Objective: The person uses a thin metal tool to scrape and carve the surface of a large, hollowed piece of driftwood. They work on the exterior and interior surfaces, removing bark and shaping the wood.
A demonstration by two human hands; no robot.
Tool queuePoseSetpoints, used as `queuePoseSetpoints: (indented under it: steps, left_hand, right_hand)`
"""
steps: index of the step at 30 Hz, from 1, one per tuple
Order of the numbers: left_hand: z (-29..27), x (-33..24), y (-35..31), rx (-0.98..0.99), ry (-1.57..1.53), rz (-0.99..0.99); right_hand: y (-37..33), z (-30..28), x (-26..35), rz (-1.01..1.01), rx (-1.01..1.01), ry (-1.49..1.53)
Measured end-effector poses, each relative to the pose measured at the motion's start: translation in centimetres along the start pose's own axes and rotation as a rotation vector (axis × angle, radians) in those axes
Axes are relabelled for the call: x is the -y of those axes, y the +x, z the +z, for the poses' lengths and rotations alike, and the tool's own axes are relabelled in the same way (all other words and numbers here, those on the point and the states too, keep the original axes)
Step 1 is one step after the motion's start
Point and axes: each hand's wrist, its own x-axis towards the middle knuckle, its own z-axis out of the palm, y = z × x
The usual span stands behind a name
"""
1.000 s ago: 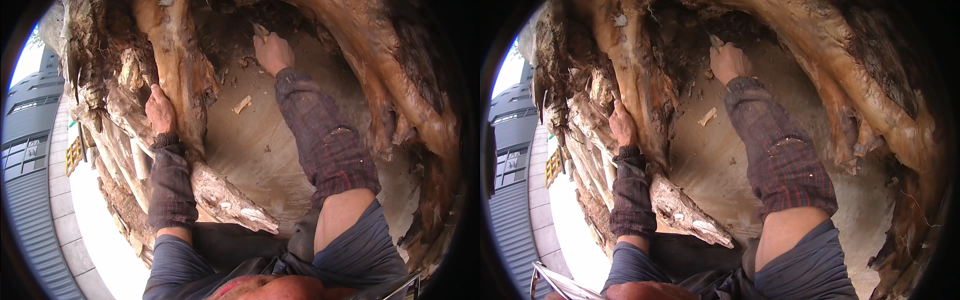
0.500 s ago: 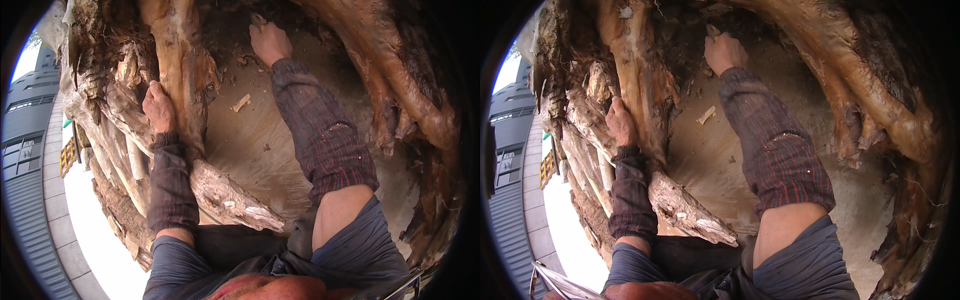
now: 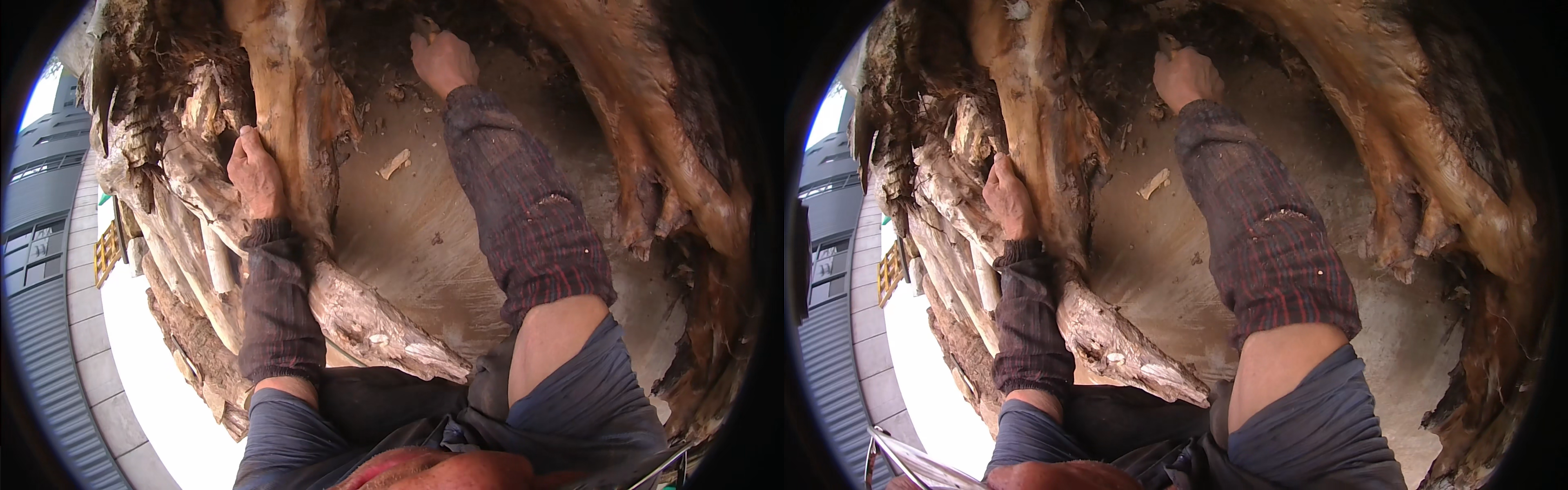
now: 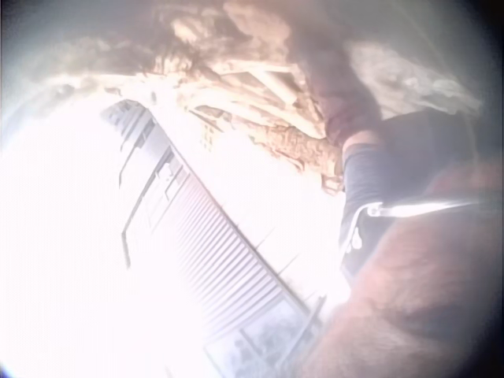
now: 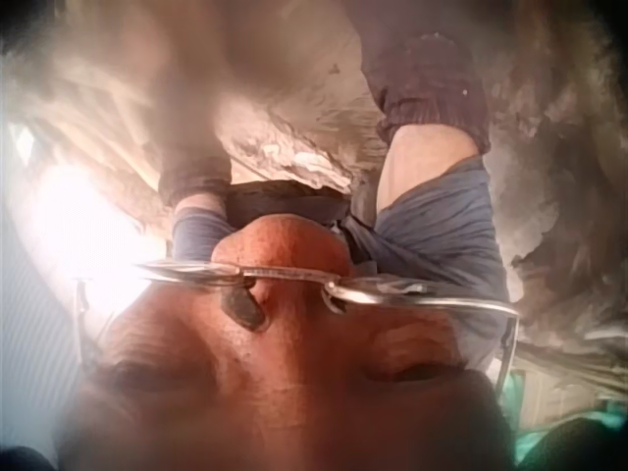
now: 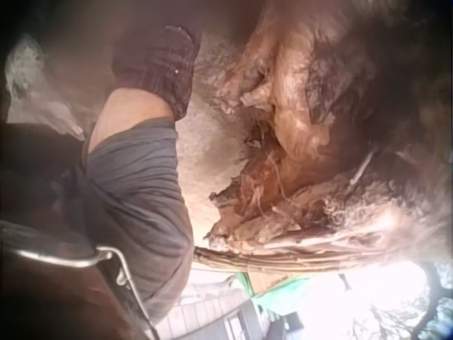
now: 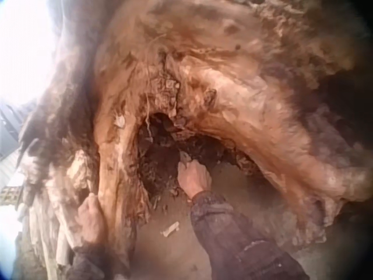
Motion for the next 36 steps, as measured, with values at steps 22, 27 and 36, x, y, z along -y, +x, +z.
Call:
queuePoseSetpoints:
  steps: [22, 27, 36]
  left_hand:
    - [0.2, -0.2, 0.4, 0.039, 0.027, -0.017]
    - [0.3, -0.6, 0.3, 0.045, 0.046, -0.044]
    - [0.7, -1.3, 0.2, 0.033, 0.077, -0.061]
  right_hand:
    - [-1.2, -1.0, -0.1, -0.084, -0.141, 0.026]
    - [-0.6, -2.0, -0.1, -0.049, -0.132, 0.06]
    - [0.6, -1.6, -0.6, -0.019, -0.108, 0.054]
